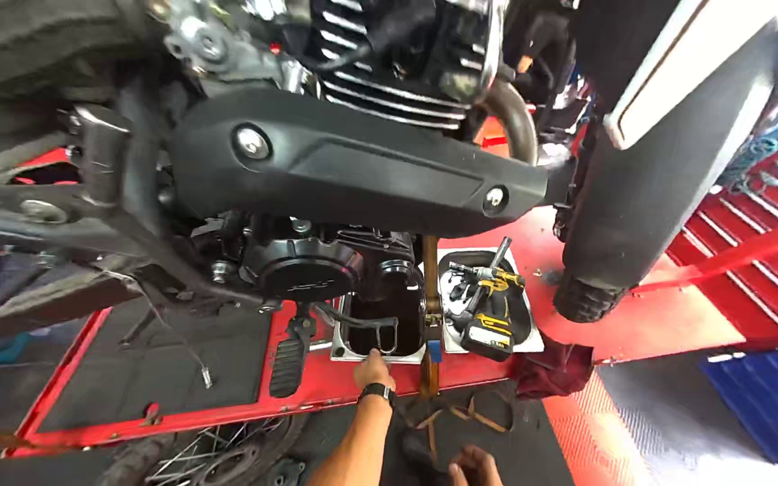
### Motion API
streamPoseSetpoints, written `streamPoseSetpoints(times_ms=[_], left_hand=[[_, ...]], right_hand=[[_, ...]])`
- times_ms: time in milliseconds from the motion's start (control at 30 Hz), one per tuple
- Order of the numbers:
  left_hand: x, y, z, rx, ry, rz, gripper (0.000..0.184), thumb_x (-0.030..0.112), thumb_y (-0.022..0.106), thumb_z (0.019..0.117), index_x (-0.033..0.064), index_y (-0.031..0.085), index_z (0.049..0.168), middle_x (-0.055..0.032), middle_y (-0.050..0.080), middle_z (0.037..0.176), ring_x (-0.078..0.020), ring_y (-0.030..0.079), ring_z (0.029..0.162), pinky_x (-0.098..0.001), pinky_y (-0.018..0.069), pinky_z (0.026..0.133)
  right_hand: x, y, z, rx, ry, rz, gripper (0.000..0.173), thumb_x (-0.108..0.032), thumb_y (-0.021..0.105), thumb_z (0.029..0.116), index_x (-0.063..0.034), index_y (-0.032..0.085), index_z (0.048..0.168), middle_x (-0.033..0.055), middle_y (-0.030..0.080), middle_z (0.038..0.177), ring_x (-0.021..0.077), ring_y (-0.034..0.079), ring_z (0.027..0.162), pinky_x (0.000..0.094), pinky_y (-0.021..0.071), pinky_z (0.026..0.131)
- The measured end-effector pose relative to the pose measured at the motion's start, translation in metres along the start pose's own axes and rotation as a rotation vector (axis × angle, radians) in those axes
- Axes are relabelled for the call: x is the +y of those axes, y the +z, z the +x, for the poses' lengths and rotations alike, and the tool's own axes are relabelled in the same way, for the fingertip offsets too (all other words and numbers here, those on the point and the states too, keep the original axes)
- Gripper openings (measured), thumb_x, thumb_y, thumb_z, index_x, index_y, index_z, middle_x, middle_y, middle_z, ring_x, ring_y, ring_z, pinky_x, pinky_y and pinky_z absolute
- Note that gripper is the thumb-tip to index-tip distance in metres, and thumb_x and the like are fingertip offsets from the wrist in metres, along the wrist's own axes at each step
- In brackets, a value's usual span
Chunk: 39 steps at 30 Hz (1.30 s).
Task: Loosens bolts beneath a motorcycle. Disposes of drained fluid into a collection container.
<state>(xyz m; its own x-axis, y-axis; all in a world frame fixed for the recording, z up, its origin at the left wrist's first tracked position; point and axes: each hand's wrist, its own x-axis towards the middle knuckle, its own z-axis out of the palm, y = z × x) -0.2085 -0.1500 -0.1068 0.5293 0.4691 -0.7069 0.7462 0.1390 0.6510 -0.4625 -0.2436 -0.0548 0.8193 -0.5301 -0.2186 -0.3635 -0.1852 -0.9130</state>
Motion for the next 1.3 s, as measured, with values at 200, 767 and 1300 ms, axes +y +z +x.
streamPoseSetpoints(times_ms=[200,767,1300], left_hand=[[-0.002,-0.009,0.002,0.059,0.006,0.130,0.040,0.031,0.063,0.1012,-0.0078,0.069,0.111,-0.0281,0.068,0.112,-0.0403,0.066,0.104,-0.0587,0.0523,0.091],[0.001,-0.032,0.019,0.058,0.009,0.066,0.034,0.025,0.070,0.0955,-0.0072,0.069,0.105,-0.0250,0.069,0.101,-0.0358,0.068,0.091,-0.0543,0.0554,0.084],[-0.072,-0.178,-0.007,0.062,-0.018,0.106,0.029,0.024,0.070,0.0942,-0.0049,0.069,0.097,-0.0194,0.070,0.089,-0.0305,0.069,0.080,-0.0513,0.0577,0.076]], right_hand=[[-0.074,0.008,0.132,-0.074,-0.175,-0.052,0.082,-0.027,0.081,0.0842,0.0028,0.041,0.149,0.0169,0.062,0.138,0.0239,0.063,0.124,0.0436,0.0547,0.103],[-0.096,0.042,0.237,-0.427,-0.066,0.205,0.043,-0.011,0.087,0.0735,0.0009,0.066,0.109,0.0113,0.073,0.089,0.0201,0.072,0.076,0.0378,0.0627,0.071],[-0.099,0.041,0.242,-0.543,-0.132,0.242,0.044,-0.012,0.084,0.0764,0.0042,0.063,0.111,0.0133,0.070,0.086,0.0226,0.068,0.073,0.0389,0.0607,0.069]])
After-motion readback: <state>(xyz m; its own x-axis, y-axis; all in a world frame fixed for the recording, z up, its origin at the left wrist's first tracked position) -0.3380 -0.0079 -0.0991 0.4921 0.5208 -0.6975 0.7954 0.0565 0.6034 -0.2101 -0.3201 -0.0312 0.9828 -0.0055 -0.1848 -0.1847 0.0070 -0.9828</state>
